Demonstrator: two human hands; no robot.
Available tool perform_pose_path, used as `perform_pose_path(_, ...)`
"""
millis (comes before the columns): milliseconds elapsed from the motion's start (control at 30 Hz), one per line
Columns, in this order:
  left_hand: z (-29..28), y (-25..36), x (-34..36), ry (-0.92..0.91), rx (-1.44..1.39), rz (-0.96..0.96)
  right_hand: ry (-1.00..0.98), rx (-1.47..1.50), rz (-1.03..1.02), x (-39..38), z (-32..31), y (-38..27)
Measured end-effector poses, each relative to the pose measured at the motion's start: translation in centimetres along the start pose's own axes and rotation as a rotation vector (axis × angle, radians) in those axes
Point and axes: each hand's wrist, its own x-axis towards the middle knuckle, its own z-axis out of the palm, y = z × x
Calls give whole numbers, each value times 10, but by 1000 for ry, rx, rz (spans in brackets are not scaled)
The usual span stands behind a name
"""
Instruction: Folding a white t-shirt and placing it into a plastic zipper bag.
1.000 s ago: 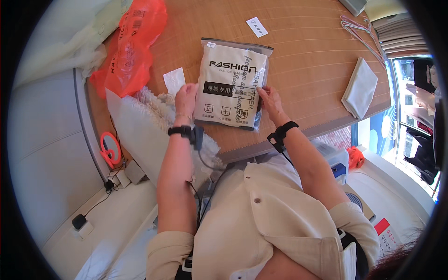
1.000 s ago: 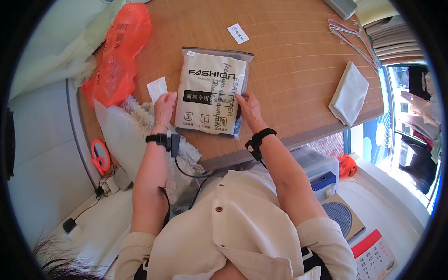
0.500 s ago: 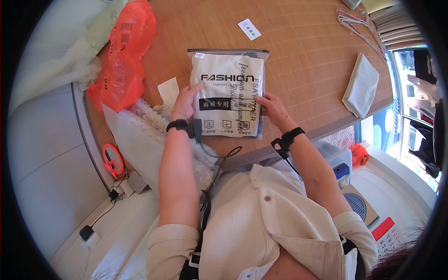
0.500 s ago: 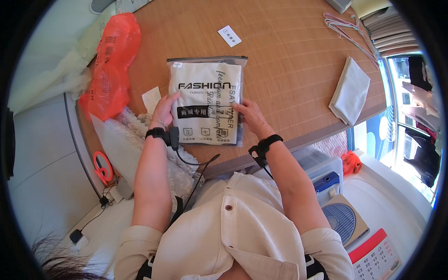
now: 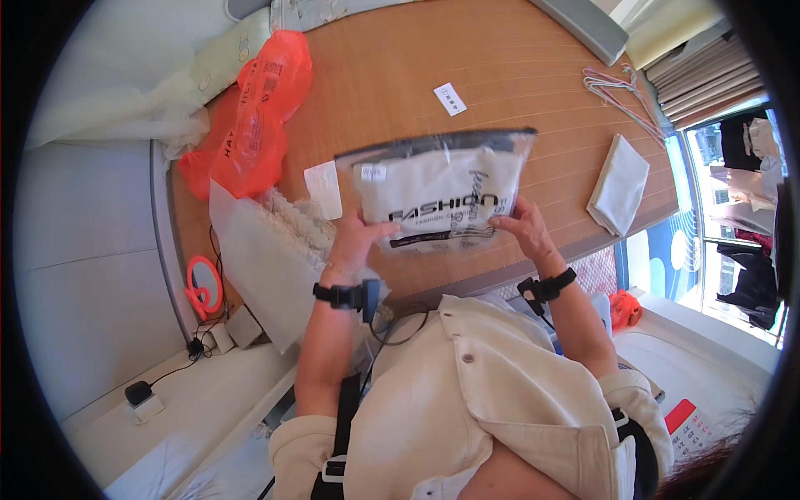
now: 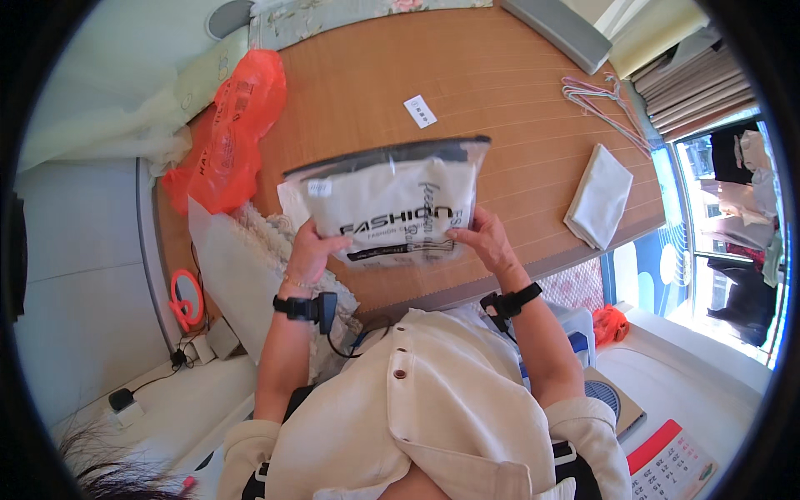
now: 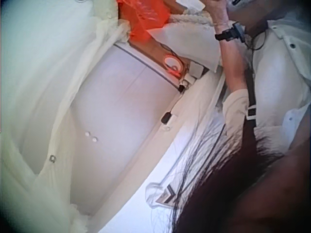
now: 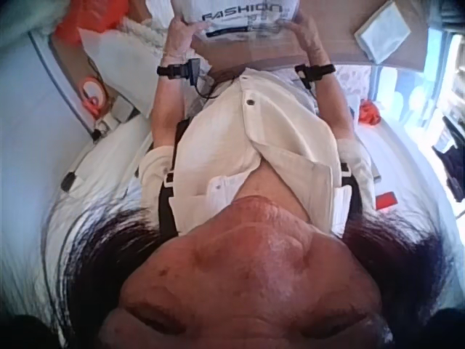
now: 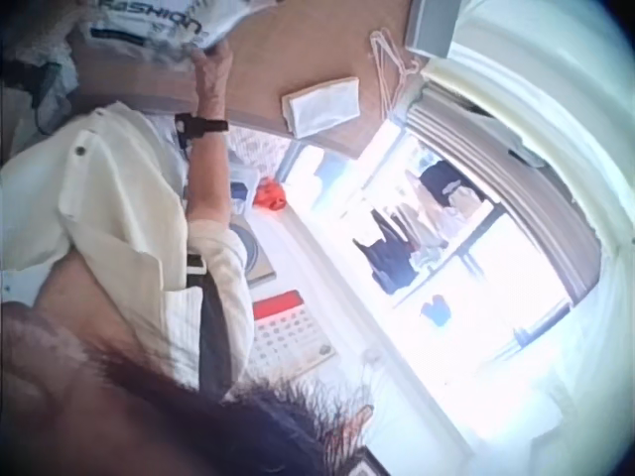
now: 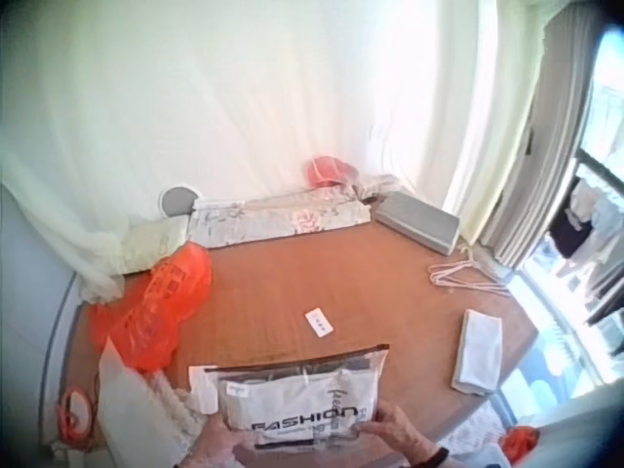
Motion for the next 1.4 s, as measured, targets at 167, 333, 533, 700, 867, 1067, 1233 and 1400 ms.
perform_pose_path(167,31,56,-55,55,865,650,61,-62,-252,-15,-3,-25)
perform_pose_path(333,63,89,-89,-69,959,1076,-64,-387,-869,1,-5,-67)
perform_pose_path(533,75,98,-107,-135,1061,1130,-39,-368,-1011,4,-8,-71)
perform_pose_path(700,63,69,-100,-57,809,978,37,-211,-772,-15,18,-66)
perform_pose_path(867,42,26,-49,36,459,116,46,-101,-167,-6,-13,-27)
perform_pose_path(1067,1,-80,16,211,-222,-43,15,-56,197,45,-14,55)
perform_pose_path(1233,-30,-87,36,352,-176,-69,-4,-129,231,84,9,71)
perform_pose_path(1400,-41,-53,35,703,273,196,108,-936,-236,118,-19,105)
